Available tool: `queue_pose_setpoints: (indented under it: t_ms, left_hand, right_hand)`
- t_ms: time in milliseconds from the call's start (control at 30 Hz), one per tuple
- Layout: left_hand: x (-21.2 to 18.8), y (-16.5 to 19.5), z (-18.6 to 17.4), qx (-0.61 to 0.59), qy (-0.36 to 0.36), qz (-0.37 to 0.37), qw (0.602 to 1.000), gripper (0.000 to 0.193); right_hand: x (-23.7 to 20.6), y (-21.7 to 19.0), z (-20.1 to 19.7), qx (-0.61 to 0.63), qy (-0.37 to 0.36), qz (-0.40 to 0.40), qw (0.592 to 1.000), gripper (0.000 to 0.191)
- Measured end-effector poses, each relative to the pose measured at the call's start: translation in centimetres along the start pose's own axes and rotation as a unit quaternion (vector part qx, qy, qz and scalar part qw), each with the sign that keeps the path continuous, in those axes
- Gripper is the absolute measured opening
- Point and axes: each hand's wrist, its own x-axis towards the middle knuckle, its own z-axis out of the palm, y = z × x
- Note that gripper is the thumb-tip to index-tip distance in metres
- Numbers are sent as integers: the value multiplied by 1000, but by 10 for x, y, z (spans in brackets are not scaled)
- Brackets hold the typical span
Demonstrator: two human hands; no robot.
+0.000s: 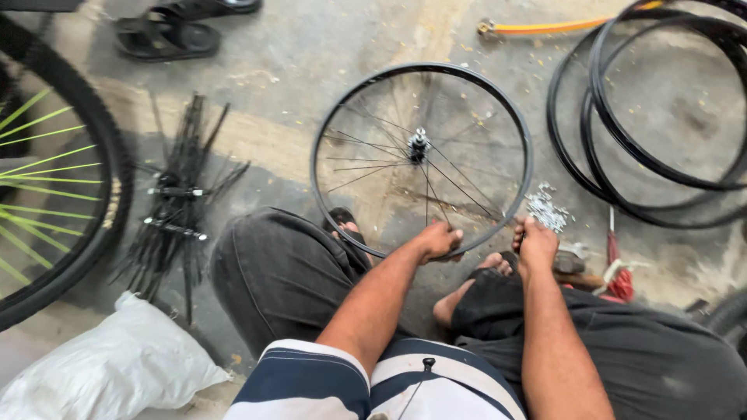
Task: The person sits on the floor lacing a bicycle wheel, threading spokes through the hub and guiding them into the rim holes around the wheel. They rotate the wheel as they work and pick spokes one at a time from a bundle beside them.
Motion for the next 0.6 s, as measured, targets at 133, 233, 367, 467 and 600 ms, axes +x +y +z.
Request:
queue_pose_setpoints:
  t_ms: [133,233,367,467,600]
  left_hand:
    - [20,6,27,-123,49,13,991,27]
    - [31,10,36,-180,49,8,982,27]
    - [32,8,33,-97,88,-29,991,30]
    - [32,10,28,-87,80,-32,992,33]
    - [36,9,26,-53,92,-8,994,35]
  right_hand:
    - [-25,-28,-11,95,-57,-32,993,25]
    - [-54,-58,-12,149,-126,-36,980,25]
    - [-89,-75,-6,185,-192,-48,963,26]
    - [-91,-71,2,226,-231,-33,946,21]
    - [-74,-52,0,246,-207,37,946,13]
